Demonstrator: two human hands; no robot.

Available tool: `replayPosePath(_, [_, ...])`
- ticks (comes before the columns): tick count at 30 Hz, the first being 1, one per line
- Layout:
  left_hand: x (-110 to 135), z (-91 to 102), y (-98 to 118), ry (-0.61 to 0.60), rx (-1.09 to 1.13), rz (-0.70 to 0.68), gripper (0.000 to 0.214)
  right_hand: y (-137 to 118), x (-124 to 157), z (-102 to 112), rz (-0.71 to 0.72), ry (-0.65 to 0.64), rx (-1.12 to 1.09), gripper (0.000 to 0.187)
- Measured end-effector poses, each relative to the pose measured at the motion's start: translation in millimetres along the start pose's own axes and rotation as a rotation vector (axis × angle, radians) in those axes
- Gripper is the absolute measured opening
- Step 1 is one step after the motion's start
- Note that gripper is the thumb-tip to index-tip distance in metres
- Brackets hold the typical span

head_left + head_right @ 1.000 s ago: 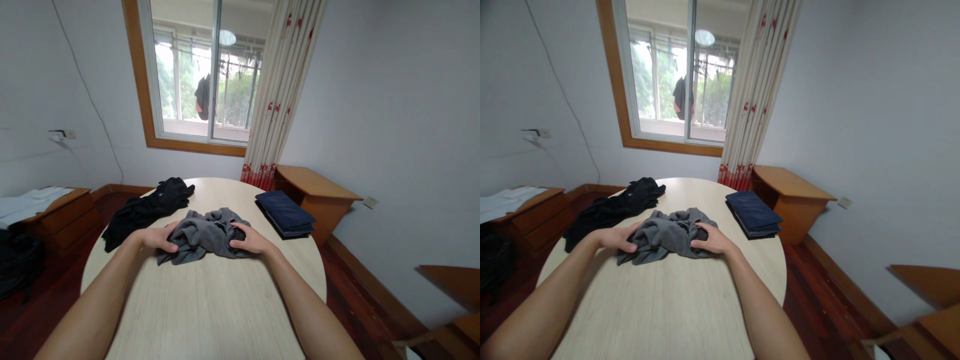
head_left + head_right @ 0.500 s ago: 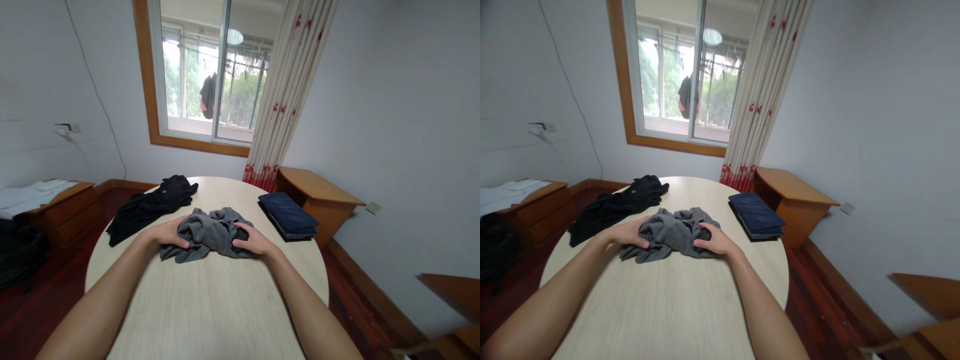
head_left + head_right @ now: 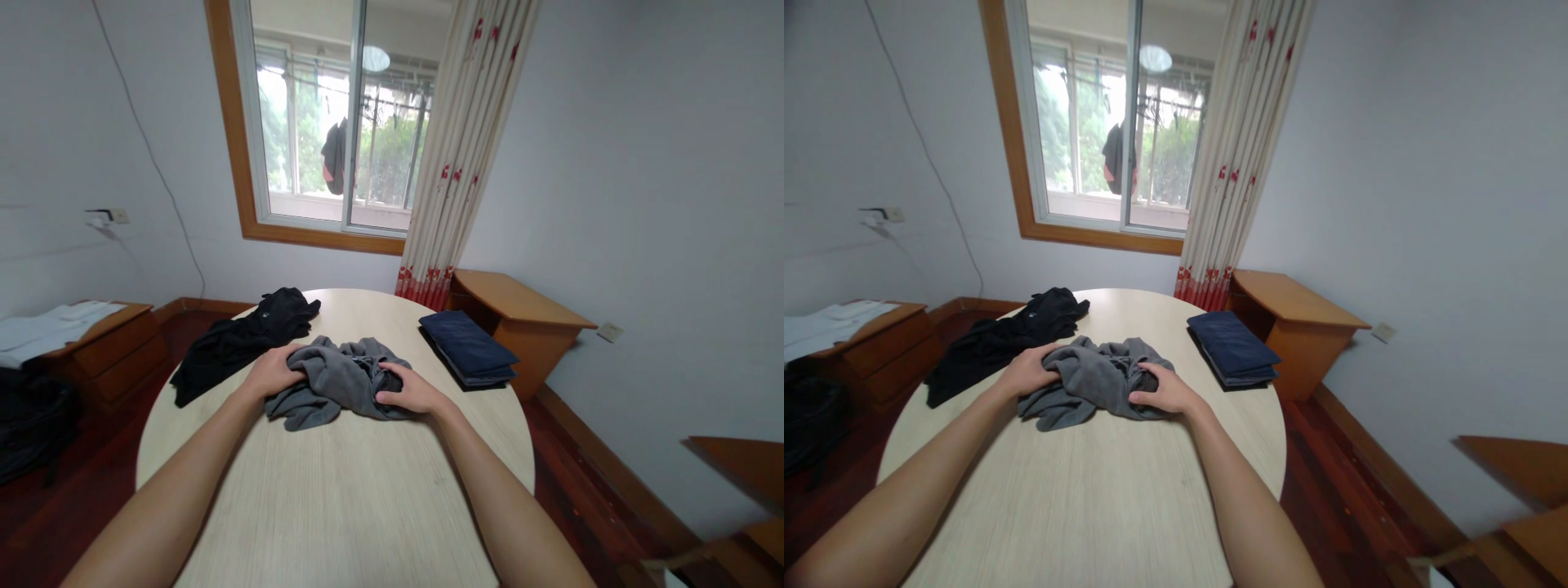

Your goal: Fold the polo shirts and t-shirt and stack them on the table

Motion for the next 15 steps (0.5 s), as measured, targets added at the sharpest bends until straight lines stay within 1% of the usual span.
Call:
replayPosePath(3, [-0.4, -2.3, -0.2, 0.002, -0.017, 0.016, 0.054, -2.2, -0.5, -1.3, 0.002, -0.003, 0.036, 0.092])
replayPosePath(5, [-0.7, -4.1, -0.4, 0.009, -0.012, 0.015, 0.054, -6.2, -1.1, -2.6, -0.001, 0.018, 0.089, 0.089])
replayPosePath(8, [-1.2, -6.3, -0.6, 0.027, 0.027, -0.012, 0.054, -19.7, -1.5, -4.8, 0.040, 0.084, 0.215, 0.065])
replayPosePath(11, [-1.6, -7.1, -0.4, 0.046, 0.083, -0.034, 0.055, -39.2, 0.8, -2.8, 0.144, 0.187, 0.285, 0.047])
replayPosePath(13, [-2.0, -7.1, 0.4, 0.065, 0.133, -0.036, 0.056, -50.2, 4.5, 4.0, 0.208, 0.303, 0.289, 0.037])
replayPosePath(15, [-2.6, -9.0, 2.8, 0.070, 0.190, -0.050, 0.060, -58.5, 10.4, 14.4, 0.276, 0.463, 0.280, 0.028])
Point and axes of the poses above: each hand's wrist, its own x-axis away from the middle knuckle, its own z-axis out of the back of the hand, y = z × x, the point moved 6 cm from there along -x, towards the middle knuckle, and after that the axes turned 4 degrees about -y, right-handed, at the moved point
